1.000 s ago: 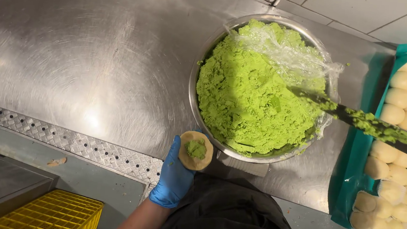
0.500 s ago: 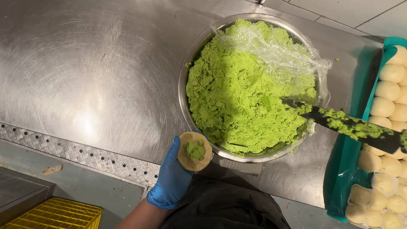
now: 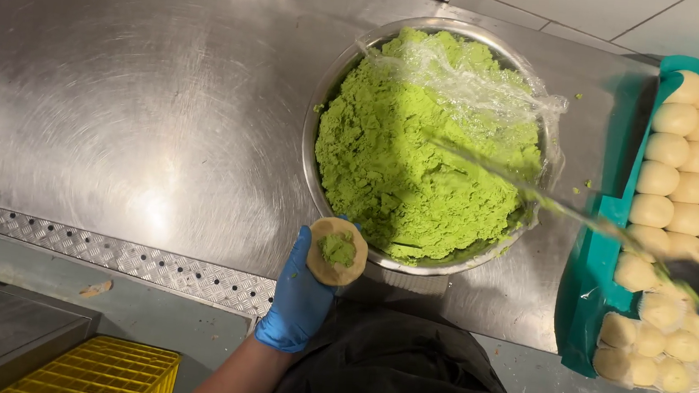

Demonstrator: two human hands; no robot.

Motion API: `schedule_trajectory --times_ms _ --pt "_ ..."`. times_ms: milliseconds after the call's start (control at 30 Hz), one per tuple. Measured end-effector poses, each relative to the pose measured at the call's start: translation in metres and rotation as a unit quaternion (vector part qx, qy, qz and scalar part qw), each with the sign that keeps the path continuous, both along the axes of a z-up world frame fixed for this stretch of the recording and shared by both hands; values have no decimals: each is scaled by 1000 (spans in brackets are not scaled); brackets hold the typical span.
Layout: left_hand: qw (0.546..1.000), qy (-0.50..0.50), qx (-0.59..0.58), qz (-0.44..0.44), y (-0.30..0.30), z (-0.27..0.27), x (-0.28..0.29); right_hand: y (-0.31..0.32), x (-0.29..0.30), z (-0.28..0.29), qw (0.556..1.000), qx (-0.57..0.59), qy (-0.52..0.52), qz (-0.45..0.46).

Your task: Filling dough balls with green paste and placing them into paper liners on a tray.

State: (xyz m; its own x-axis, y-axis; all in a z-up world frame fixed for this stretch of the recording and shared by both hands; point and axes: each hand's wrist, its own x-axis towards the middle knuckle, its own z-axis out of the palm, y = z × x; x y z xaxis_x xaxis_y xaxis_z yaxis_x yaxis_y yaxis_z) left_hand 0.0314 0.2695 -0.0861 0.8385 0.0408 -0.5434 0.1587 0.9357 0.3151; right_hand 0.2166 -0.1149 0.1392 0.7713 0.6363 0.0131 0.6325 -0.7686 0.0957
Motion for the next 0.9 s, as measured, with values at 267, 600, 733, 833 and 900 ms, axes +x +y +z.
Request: schedule_trajectory --times_ms 267,600,733,833,900 --pt "998 41 -31 -19 -15 45 6 88 62 -121 992 45 -62 104" --pt "960 -78 259 -71 -23 63 -9 148 14 -162 980 182 12 78" --pt "921 -81 366 -103 -20 64 -12 158 22 -155 930 256 239 -108" --pt "936 -76 326 -104 -16 66 -8 152 17 -154 917 302 245 -89" --pt "957 -71 266 -89 -15 66 -7 144 14 -162 922 306 227 -71"
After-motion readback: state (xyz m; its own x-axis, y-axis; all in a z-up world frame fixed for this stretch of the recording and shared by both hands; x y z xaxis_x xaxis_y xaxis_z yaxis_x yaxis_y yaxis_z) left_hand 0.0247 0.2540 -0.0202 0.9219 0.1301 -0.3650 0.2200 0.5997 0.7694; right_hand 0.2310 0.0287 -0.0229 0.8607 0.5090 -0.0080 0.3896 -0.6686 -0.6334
